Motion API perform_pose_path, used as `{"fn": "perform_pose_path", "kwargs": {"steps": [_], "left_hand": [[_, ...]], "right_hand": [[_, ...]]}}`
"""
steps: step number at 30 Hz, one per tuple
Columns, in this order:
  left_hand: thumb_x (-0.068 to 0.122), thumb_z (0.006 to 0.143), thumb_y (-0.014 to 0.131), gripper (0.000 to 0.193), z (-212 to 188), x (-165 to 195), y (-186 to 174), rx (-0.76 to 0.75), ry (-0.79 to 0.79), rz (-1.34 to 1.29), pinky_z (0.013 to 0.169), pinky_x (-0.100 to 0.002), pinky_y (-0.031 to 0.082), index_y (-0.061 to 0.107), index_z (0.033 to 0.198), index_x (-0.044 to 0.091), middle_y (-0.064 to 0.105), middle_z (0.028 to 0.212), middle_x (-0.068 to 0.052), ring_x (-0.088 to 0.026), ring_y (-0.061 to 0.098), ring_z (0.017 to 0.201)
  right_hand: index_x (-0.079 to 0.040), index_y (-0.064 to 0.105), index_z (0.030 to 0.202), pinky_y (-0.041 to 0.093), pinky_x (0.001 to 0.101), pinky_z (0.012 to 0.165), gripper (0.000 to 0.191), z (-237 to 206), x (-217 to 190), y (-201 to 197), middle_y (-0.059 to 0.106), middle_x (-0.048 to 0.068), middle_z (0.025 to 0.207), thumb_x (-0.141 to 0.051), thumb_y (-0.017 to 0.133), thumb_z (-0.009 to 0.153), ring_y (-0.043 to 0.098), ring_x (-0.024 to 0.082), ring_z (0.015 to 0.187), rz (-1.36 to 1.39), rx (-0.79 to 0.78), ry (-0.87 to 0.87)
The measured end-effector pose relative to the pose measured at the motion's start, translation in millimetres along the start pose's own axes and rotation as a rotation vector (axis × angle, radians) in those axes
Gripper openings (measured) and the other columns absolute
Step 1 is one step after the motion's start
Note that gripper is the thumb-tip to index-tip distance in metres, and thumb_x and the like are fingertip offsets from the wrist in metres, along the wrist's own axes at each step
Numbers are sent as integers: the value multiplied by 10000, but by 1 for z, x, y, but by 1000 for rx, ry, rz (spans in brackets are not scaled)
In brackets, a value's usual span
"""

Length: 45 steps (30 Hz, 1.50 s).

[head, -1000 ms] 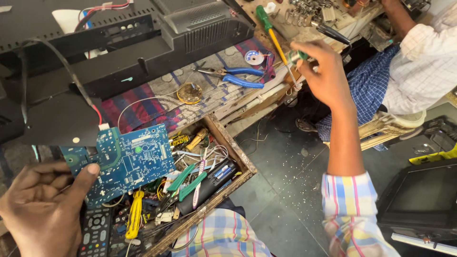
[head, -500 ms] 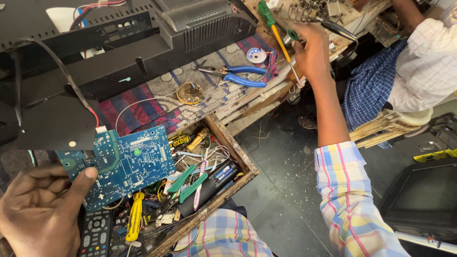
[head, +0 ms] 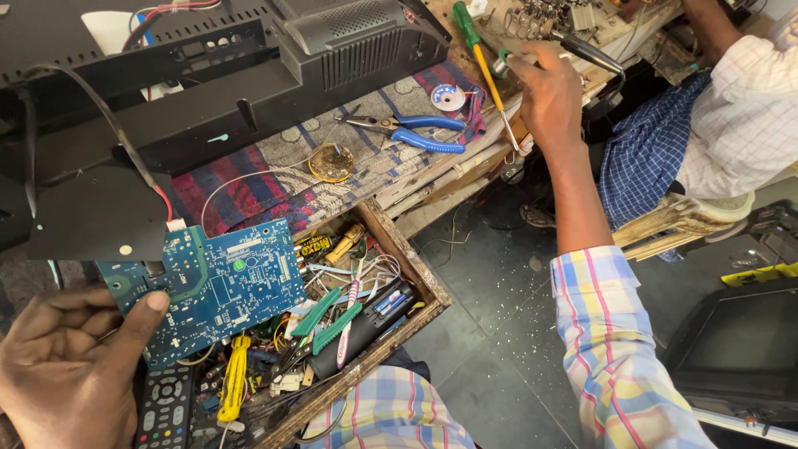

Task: The person works on a blue circuit board at a cluttered repair bench, holding it over a drawer of parts while soldering joints with a soldering iron. They probe the board with multimeter leads, reposition and flip the board, and continue soldering a round component onto it.

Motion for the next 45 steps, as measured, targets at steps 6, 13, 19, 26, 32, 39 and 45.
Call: {"fn": "perform_pose_path", "kwargs": {"steps": [6, 13, 19, 26, 32, 39, 45], "left_hand": [[-143, 963, 732, 190, 2, 1, 0, -12, 29, 33, 910, -342, 606, 557, 1036, -125, 683, 1014, -288, -244, 735, 1049], [-136, 954, 709, 205, 1, 4, 5, -35, 5, -83, 934, -346, 595, 561, 1088, -91, 695, 1054, -274, -230, 742, 1037], [-155, 938, 719, 234, -1, 6, 6, -25, -9, -108, 967, -345, 637, 530, 1058, -87, 692, 1058, -265, -240, 738, 1033], [-146, 913, 721, 257, -2, 1, 3, -18, -53, -155, 944, -327, 608, 537, 1078, -74, 691, 1093, -240, -222, 739, 1042], [-146, 932, 749, 247, -1, -3, -5, -19, -12, -84, 932, -313, 629, 545, 1068, -116, 688, 1046, -244, -201, 727, 983], [-141, 940, 744, 247, -1, -4, -2, -40, -27, -115, 938, -310, 625, 540, 1076, -107, 695, 1057, -236, -201, 730, 1000], [-138, 915, 712, 248, 0, 2, 0, -21, -37, -10, 880, -328, 637, 528, 1076, -94, 685, 1043, -251, -226, 739, 1005]], "right_hand": [[26, 718, 1258, 554, 384, 827, 333, -4, 11, 9, 689, 171, 1246, 164, 634, 967, 723, 327, 972, 299, -61, 120], [2, 764, 1213, 564, 331, 838, 309, -16, 38, 23, 747, 135, 1159, 137, 745, 935, 737, 257, 990, 371, 60, 214], [-3, 734, 1172, 590, 276, 798, 299, -7, 71, 41, 753, 114, 1104, 84, 785, 890, 747, 182, 947, 470, -125, 390], [31, 713, 1089, 574, 378, 749, 324, 18, 52, 36, 738, 159, 962, 65, 864, 805, 725, 264, 873, 190, -262, 202], [39, 696, 1052, 565, 368, 735, 163, -3, 38, 18, 741, 153, 989, 28, 827, 955, 730, 234, 845, 185, -57, 276], [35, 701, 1056, 613, 294, 687, 107, -83, 94, 34, 749, 128, 919, -25, 740, 977, 753, 192, 780, 1088, 436, 901], [-25, 664, 1075, 562, 267, 623, 199, -96, 129, 54, 751, 120, 892, -86, 793, 937, 706, 183, 720, 1413, 654, 1062]]}}
Point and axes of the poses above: each hand's wrist, its own z-axis towards the middle knuckle, its own y-axis out of the palm, x = y × z, the point moved 7 cm from there along z, towards the middle knuckle
